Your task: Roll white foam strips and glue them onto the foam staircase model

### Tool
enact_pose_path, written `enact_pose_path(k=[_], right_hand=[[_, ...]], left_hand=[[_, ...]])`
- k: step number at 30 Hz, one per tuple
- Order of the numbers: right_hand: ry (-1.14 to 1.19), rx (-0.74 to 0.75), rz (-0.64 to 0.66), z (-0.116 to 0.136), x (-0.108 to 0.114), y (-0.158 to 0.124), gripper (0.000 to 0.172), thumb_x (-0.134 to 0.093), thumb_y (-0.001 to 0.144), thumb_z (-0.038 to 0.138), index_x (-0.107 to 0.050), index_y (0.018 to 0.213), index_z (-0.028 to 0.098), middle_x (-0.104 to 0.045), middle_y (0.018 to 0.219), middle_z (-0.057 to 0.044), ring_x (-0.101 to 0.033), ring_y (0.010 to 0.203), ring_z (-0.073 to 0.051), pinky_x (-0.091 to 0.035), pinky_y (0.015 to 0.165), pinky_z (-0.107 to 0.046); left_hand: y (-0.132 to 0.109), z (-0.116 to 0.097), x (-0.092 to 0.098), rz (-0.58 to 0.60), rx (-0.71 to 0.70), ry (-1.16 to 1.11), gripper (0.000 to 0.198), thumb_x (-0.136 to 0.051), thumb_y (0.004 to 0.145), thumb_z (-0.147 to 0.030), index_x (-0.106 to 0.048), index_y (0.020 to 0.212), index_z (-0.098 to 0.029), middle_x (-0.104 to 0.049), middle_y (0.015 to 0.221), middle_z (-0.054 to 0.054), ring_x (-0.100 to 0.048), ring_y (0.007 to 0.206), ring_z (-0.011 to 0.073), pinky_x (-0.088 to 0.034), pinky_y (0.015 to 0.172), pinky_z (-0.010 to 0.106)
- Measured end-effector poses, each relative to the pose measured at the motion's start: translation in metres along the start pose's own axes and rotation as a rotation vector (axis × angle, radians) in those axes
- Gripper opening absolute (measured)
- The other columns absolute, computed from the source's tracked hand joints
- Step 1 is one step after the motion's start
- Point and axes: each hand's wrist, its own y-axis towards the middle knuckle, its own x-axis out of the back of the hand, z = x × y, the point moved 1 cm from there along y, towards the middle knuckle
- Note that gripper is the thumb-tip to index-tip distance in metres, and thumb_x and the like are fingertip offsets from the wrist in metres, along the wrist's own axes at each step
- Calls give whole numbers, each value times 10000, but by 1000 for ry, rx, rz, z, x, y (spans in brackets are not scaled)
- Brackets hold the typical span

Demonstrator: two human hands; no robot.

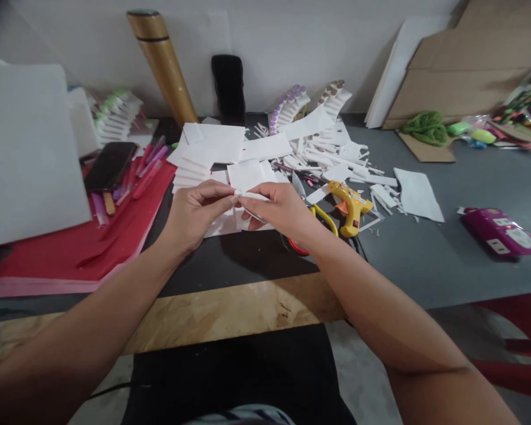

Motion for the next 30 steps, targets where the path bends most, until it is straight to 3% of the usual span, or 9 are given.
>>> enact_pose_path(k=[5, 11, 14, 20, 25, 30], right_hand=[[-215, 106, -135, -1, -3, -2, 191, -710, 861, 302, -693, 770, 135, -693, 643, -12, -641, 532, -110, -502, 541, -228], [-713, 411, -288, -8, -4, -4, 205, -615, 875, 288, -692, 732, 161, -635, 572, -15, -523, 529, -122, -341, 551, -269], [-850, 495, -351, -11, -6, -4, 216, -588, 879, 309, -709, 780, 160, -614, 560, -23, -477, 518, -131, -294, 552, -286], [-631, 393, -259, -6, -6, -9, 190, -593, 878, 258, -709, 763, 162, -649, 559, -6, -550, 522, -121, -366, 557, -253], [-400, 282, -159, -5, -7, -9, 235, -635, 914, 330, -721, 801, 142, -688, 576, -17, -669, 528, -139, -449, 540, -226], [-352, 253, -180, -6, -6, -8, 224, -659, 909, 320, -715, 781, 144, -692, 548, -16, -675, 510, -140, -489, 545, -224]], left_hand=[[-3, -3, -5, -4, 5, 8, 89, -815, 765, -221, -805, 843, -178, -740, 854, 41, -697, 829, 158, -565, 785, 303], [-8, -5, -17, -88, 79, -31, 95, -818, 751, -231, -778, 804, -163, -711, 806, 24, -704, 764, 146, -574, 726, 281], [-11, -3, -20, -130, 32, 42, 63, -794, 768, -222, -778, 807, -176, -713, 811, 25, -691, 766, 146, -560, 690, 272], [-12, -9, -18, -115, -193, 218, 51, -737, 844, -198, -785, 826, -204, -701, 833, 32, -665, 809, 154, -554, 743, 293], [-13, -10, -15, -102, -330, 307, 94, -714, 886, -170, -792, 859, -215, -706, 837, 26, -672, 829, 158, -544, 768, 298], [-18, -9, -19, -93, -417, 428, 144, -646, 952, -192, -788, 932, -213, -718, 918, 48, -678, 894, 171, -549, 791, 307]])
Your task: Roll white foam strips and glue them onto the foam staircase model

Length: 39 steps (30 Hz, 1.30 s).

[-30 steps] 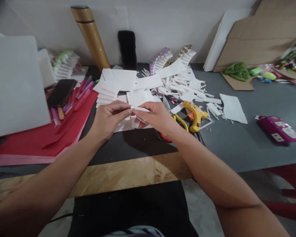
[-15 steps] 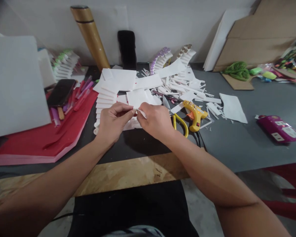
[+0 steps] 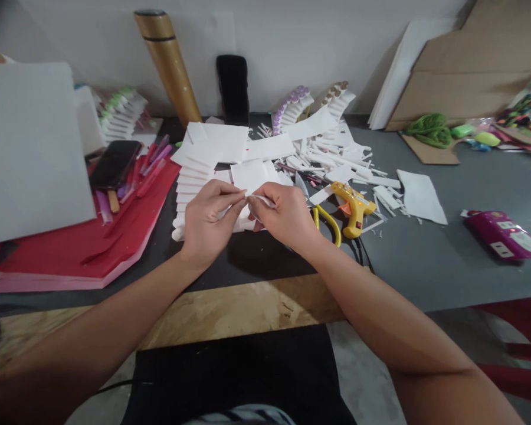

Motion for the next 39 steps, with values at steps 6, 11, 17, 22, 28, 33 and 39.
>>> enact_pose_path(k=[6, 11, 17, 22, 28, 33, 39], right_hand=[[-6, 73, 88, 0, 10, 3, 170, -641, 891, 253, -719, 786, 144, -718, 619, -10, -689, 542, -127, -487, 580, -226], [21, 90, 129, 2, 11, 5, 187, -672, 885, 285, -731, 795, 133, -711, 615, -12, -676, 533, -119, -481, 572, -224], [539, -263, 212, -7, 8, 11, 415, -683, 894, 548, -732, 812, 144, -778, 778, -102, -741, 609, -217, -609, 623, -337], [875, -573, 423, -15, 10, 17, 447, -502, 1017, 493, -728, 964, 111, -783, 885, -169, -763, 720, -259, -657, 697, -425], [824, -447, 382, -6, 8, 12, 237, -754, 889, 365, -718, 866, 132, -622, 717, -10, -587, 603, -125, -669, 714, -397], [636, -306, 344, -4, 5, 11, 278, -803, 828, 434, -740, 827, 164, -506, 635, 39, -489, 585, -90, -654, 682, -313], [287, -98, 245, -1, 4, 12, 200, -703, 900, 364, -711, 945, 169, -684, 853, -4, -655, 696, -110, -605, 648, -245]], left_hand=[[6, 6, 5, 61, 189, -195, 52, -768, 850, -197, -794, 811, -220, -730, 898, 36, -676, 850, 168, -545, 737, 295], [11, 13, 6, 184, 326, -390, 119, -784, 827, -192, -827, 926, -242, -758, 950, 41, -699, 926, 178, -555, 825, 312], [13, 14, 9, 113, 241, -325, 127, -756, 851, -192, -831, 932, -255, -760, 912, 36, -691, 887, 171, -552, 827, 317], [15, 17, 11, 131, 245, -339, 144, -768, 834, -177, -835, 936, -252, -771, 920, 37, -696, 893, 170, -550, 832, 307], [15, 16, 10, 120, 249, -342, 125, -785, 825, -190, -839, 930, -231, -770, 908, 36, -697, 883, 163, -542, 813, 284], [12, 19, 7, 99, 308, -342, 96, -794, 817, -217, -838, 900, -232, -757, 878, 32, -683, 865, 169, -529, 788, 294], [9, 19, 4, 76, 389, -379, 101, -801, 802, -218, -835, 897, -226, -750, 870, 29, -676, 850, 163, -521, 781, 299]])
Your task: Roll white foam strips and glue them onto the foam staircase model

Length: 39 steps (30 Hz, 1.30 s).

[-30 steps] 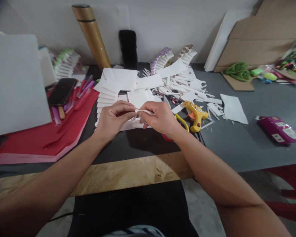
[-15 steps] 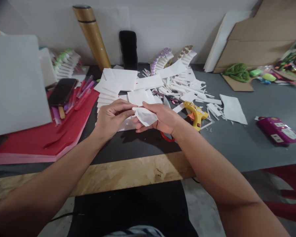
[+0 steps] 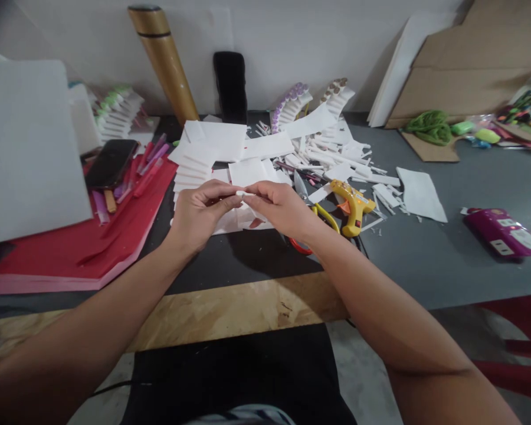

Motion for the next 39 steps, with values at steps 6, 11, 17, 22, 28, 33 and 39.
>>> enact_pose_path(k=[6, 11, 17, 22, 28, 33, 39], right_hand=[[-352, 127, -131, -5, -1, -5, 223, -614, 954, 361, -648, 881, 154, -625, 727, -3, -614, 623, -115, -474, 553, -224], [-534, 197, -238, -1, -5, -10, 157, -572, 901, 189, -618, 755, 159, -576, 572, 23, -537, 507, -94, -352, 520, -228], [-490, 246, -124, 5, -6, -12, 155, -517, 916, 152, -637, 817, 147, -664, 589, 1, -515, 485, -82, -343, 522, -214], [-527, 279, -87, 5, -2, -12, 197, -514, 946, 185, -643, 804, 140, -678, 623, -12, -423, 446, -61, -306, 502, -221], [-508, 259, -76, 4, -2, -11, 215, -573, 962, 264, -694, 851, 125, -688, 597, -6, -393, 425, -58, -298, 498, -227], [-433, 163, -92, 1, -2, -9, 225, -582, 952, 264, -710, 826, 128, -708, 587, -8, -423, 421, -65, -294, 482, -230], [-363, 116, -123, 0, 0, -6, 271, -574, 956, 285, -703, 766, 141, -708, 588, -15, -547, 469, -89, -341, 498, -236]], left_hand=[[-3, -2, -6, -40, 72, -50, 83, -791, 798, -195, -827, 871, -209, -736, 836, 18, -667, 782, 149, -527, 733, 294], [-7, -11, -10, -77, -14, 52, 90, -792, 793, -141, -826, 848, -203, -730, 806, 17, -656, 775, 136, -510, 705, 272], [-7, -15, -9, -122, -118, 110, 112, -800, 790, -121, -830, 841, -216, -726, 783, 20, -657, 769, 140, -513, 679, 266], [-7, -13, -7, -118, -150, 79, 101, -822, 774, -126, -827, 819, -215, -709, 744, 11, -652, 725, 133, -501, 647, 261], [-10, -13, -9, -101, -194, 132, 75, -802, 805, -141, -805, 783, -213, -685, 724, 13, -632, 707, 132, -483, 623, 257], [-11, -11, -10, -70, -206, 157, 114, -758, 831, -124, -795, 792, -225, -653, 728, 7, -607, 713, 129, -469, 626, 254], [-6, -6, -7, 71, -135, 184, 113, -695, 897, -214, -806, 885, -237, -697, 840, 30, -648, 822, 167, -497, 710, 293]])
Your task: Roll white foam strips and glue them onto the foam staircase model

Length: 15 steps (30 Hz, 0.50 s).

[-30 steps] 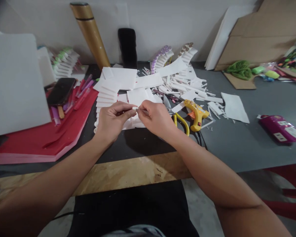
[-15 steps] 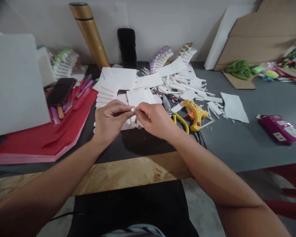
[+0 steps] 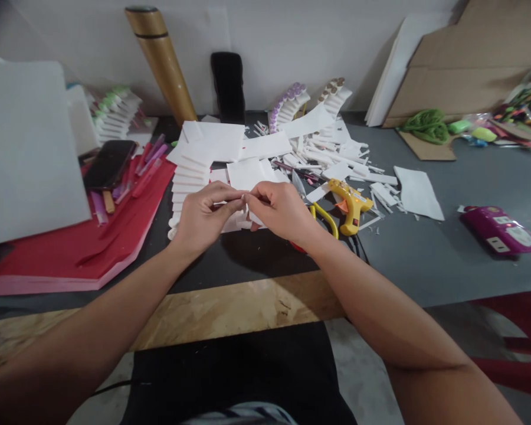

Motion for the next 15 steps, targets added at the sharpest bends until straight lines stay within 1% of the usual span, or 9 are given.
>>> enact_pose_path(k=[2, 3, 6, 8, 9, 10, 12, 13, 15], right_hand=[[27, -9, -12, 1, -1, 0, 266, -606, 947, 309, -703, 760, 147, -707, 582, -16, -563, 486, -94, -366, 506, -234], [80, -26, -15, 2, -2, 1, 259, -631, 934, 325, -702, 758, 149, -716, 599, -20, -587, 506, -99, -400, 520, -232], [378, -150, -16, 4, -5, 3, 263, -735, 862, 390, -695, 770, 147, -751, 711, -41, -679, 577, -127, -536, 603, -261], [517, -230, -36, 5, -7, 4, 293, -803, 795, 413, -690, 783, 143, -752, 739, -46, -696, 575, -137, -578, 616, -282], [527, -248, -53, 5, -8, 4, 305, -827, 768, 411, -687, 785, 140, -747, 727, -45, -692, 564, -137, -582, 606, -281], [510, -253, -68, 5, -9, 4, 309, -838, 754, 403, -682, 781, 137, -741, 714, -45, -687, 554, -136, -578, 594, -278], [422, -231, -102, 4, -10, 3, 278, -812, 776, 375, -666, 765, 139, -727, 686, -41, -676, 540, -136, -554, 566, -265], [345, -205, -125, 4, -10, 2, 244, -782, 800, 351, -658, 759, 144, -716, 667, -36, -667, 535, -136, -532, 549, -258], [116, -119, -182, 4, -11, 0, 167, -711, 841, 294, -651, 765, 159, -691, 627, -22, -645, 537, -138, -482, 536, -251]], left_hand=[[1, 0, 1, 16, -20, 44, 143, -655, 926, -224, -797, 910, -231, -706, 871, 39, -653, 848, 175, -505, 748, 307], [1, -1, 2, 13, -40, 73, 156, -635, 939, -223, -790, 926, -226, -708, 884, 43, -654, 862, 178, -507, 771, 314], [1, -5, 3, -29, -90, 126, 160, -609, 955, -214, -768, 951, -206, -712, 909, 53, -653, 897, 185, -507, 830, 328], [1, -7, 4, -53, -73, 104, 142, -618, 946, -209, -759, 936, -196, -716, 909, 55, -656, 892, 181, -510, 834, 323], [1, -8, 3, -58, -44, 77, 131, -628, 937, -207, -758, 927, -191, -720, 906, 54, -659, 884, 179, -513, 825, 316], [1, -7, 2, -58, -3, 43, 121, -639, 927, -204, -758, 920, -185, -723, 901, 53, -663, 874, 176, -515, 812, 309], [-1, -6, -1, -62, 94, -32, 106, -658, 907, -198, -761, 917, -175, -732, 898, 53, -672, 862, 173, -518, 793, 299], [-1, -5, -4, -68, 141, -72, 101, -666, 898, -193, -762, 918, -169, -737, 898, 54, -676, 856, 171, -519, 789, 298], [-3, -4, -9, -93, 217, -149, 88, -683, 882, -185, -760, 918, -162, -744, 894, 53, -683, 835, 166, -528, 785, 296]])
